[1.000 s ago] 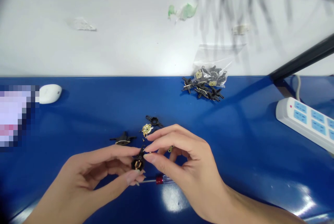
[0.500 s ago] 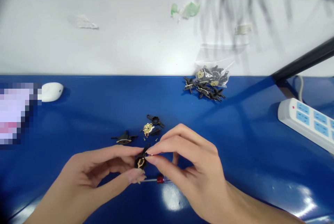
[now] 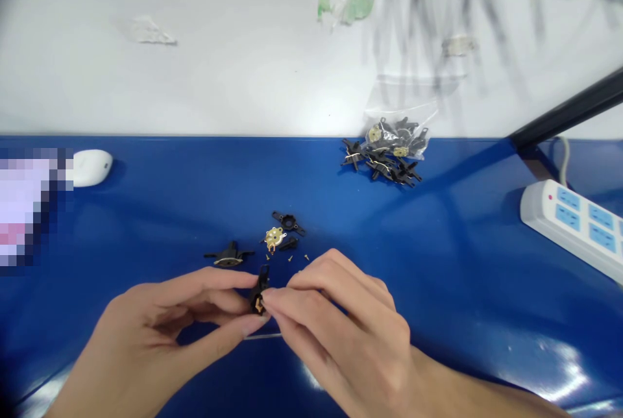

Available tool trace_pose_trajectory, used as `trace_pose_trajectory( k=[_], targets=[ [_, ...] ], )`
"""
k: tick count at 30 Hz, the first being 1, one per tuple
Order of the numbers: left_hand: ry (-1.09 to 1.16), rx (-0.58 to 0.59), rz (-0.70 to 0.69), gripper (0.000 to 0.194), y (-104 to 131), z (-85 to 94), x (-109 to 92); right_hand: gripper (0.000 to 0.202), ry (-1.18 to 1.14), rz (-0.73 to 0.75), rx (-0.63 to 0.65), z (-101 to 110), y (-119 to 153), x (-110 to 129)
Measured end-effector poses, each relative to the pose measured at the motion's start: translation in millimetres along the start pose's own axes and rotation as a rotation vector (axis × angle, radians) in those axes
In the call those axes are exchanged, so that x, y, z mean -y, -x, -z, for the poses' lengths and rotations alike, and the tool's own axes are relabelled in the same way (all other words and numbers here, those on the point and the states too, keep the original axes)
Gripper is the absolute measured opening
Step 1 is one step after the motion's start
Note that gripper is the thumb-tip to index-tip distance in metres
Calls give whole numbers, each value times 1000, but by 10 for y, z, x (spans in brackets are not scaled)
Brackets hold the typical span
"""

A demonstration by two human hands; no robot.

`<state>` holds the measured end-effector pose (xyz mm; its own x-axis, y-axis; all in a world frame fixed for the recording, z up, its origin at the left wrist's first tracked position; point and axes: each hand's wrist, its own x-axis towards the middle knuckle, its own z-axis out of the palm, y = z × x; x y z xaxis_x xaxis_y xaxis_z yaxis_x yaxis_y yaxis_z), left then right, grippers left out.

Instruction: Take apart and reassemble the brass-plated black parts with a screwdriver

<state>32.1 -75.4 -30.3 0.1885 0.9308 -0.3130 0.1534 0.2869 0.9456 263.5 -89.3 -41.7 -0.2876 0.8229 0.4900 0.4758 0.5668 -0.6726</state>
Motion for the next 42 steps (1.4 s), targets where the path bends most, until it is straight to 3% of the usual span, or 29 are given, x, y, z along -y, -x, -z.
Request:
trace_pose_trajectory(
  k=[8,14,22,29,36,42],
  targets=[
    [-73,-19,-37,13,9,24,41,17,-28,-48,41,-1,-30,10],
    [-225,-44,-166,18,12,20,57,12,-14,-58,76,-6,-54,3],
    [-168,-9,-151,15,-19,18,24,12,-89,-51,96,54,-103,-13],
    [-177,26,-106,10,-6,38,50,12,-275,-255,190,107,-126,-12],
    [-118,19,-76,13,-11,40,44,11,-354,-396,190,148,-115,-21],
    [-114,-5,-102,22,-1,42,115,11,-220,-483,195,294,-179,-179]
  ],
)
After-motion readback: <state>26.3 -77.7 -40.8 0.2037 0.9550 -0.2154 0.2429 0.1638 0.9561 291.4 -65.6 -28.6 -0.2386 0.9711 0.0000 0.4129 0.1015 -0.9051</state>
